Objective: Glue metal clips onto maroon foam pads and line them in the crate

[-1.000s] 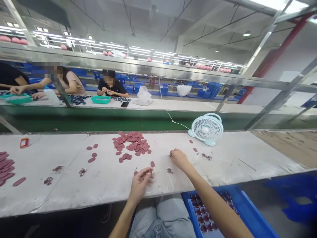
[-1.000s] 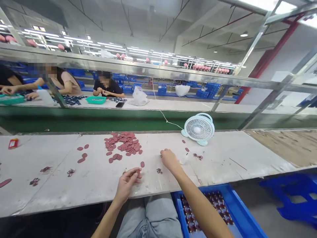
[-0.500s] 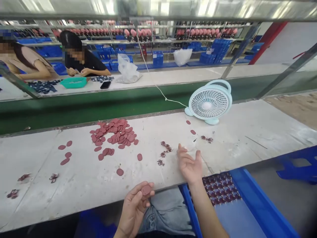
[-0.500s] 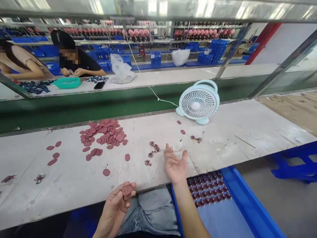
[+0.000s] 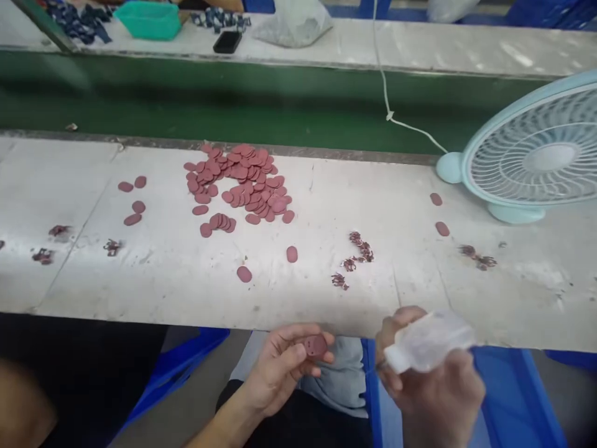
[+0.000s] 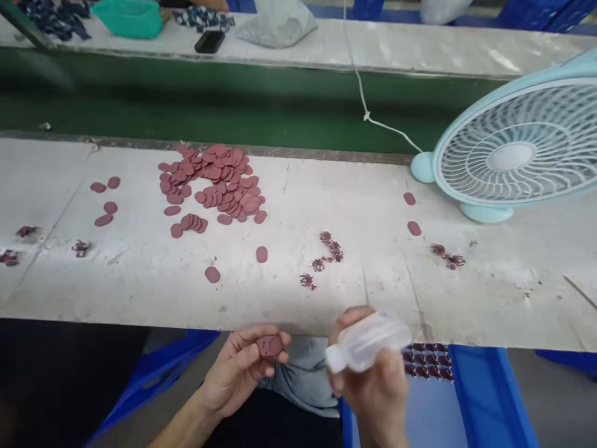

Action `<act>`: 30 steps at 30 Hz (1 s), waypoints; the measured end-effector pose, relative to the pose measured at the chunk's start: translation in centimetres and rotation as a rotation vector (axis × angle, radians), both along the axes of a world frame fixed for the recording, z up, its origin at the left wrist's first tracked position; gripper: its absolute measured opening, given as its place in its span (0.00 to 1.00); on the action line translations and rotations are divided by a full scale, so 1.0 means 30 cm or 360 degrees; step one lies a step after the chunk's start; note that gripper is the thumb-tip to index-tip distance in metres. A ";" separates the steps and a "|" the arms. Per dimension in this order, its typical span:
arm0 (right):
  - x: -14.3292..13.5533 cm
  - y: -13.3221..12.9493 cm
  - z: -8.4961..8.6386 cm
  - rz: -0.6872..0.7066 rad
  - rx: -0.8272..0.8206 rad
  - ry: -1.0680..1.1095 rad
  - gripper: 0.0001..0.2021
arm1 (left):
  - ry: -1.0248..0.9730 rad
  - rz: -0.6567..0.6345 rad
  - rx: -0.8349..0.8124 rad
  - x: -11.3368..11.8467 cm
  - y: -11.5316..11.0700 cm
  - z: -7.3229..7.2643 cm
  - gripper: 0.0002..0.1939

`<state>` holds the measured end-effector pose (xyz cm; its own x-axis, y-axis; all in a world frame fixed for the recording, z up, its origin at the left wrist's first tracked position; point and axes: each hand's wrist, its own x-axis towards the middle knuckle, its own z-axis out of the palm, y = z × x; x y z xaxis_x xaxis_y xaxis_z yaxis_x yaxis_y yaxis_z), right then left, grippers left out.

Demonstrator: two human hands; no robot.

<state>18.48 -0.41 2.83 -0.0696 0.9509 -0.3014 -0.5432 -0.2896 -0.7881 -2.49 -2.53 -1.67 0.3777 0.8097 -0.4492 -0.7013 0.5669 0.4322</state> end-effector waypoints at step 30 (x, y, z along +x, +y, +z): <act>-0.237 -0.026 -0.009 -0.0708 0.0405 -0.1088 0.14 | -0.0055 -0.0140 0.0087 0.011 0.008 -0.004 0.14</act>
